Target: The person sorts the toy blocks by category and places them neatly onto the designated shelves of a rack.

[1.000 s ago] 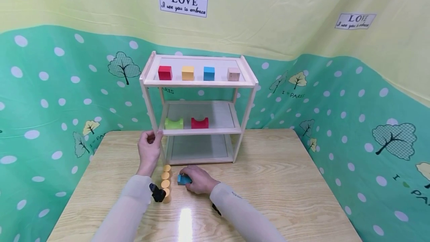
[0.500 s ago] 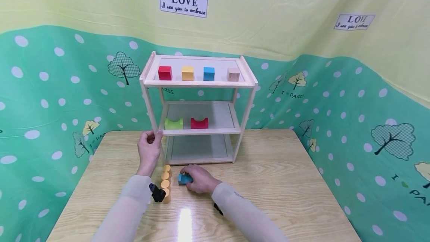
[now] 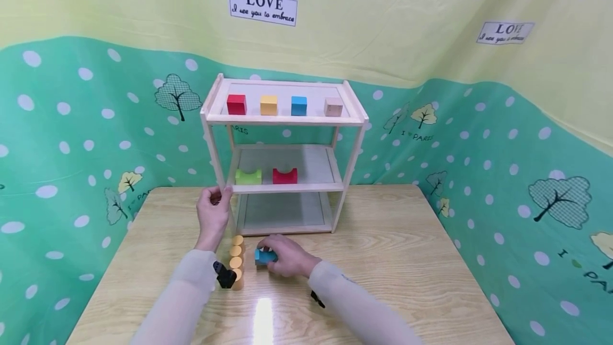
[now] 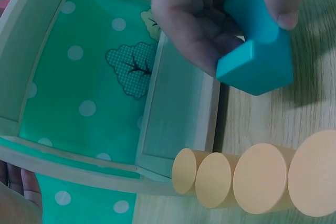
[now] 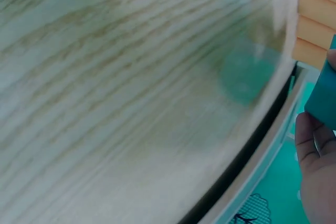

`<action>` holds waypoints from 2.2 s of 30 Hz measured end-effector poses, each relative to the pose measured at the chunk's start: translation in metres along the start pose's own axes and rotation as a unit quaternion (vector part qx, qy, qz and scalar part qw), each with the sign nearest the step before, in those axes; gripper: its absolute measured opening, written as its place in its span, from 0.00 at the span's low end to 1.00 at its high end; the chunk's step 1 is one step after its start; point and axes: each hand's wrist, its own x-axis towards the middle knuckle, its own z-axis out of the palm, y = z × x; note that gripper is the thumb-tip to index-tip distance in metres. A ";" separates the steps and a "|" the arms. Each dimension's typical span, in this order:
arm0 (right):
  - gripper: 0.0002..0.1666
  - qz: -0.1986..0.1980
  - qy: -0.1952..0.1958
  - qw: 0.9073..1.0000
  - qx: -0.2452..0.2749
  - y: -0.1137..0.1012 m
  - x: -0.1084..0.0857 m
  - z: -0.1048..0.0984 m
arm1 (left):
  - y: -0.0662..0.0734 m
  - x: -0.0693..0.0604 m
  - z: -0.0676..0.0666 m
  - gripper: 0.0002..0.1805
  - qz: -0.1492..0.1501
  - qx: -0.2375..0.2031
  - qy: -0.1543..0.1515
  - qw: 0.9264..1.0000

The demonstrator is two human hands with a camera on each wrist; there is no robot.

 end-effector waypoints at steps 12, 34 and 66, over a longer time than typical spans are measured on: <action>0.28 0.000 -0.011 1.000 0.016 -0.013 -0.014 -0.028 | 0.026 -0.008 -0.001 0.19 0.003 0.000 -0.008 1.000; 0.26 -0.064 0.017 0.998 0.019 -0.023 -0.040 -0.087 | 0.002 0.001 0.000 0.20 0.001 0.003 -0.008 1.000; 0.25 -0.054 0.149 0.987 -0.015 0.009 -0.044 -0.195 | 0.001 0.000 0.001 0.23 0.001 -0.011 0.002 1.000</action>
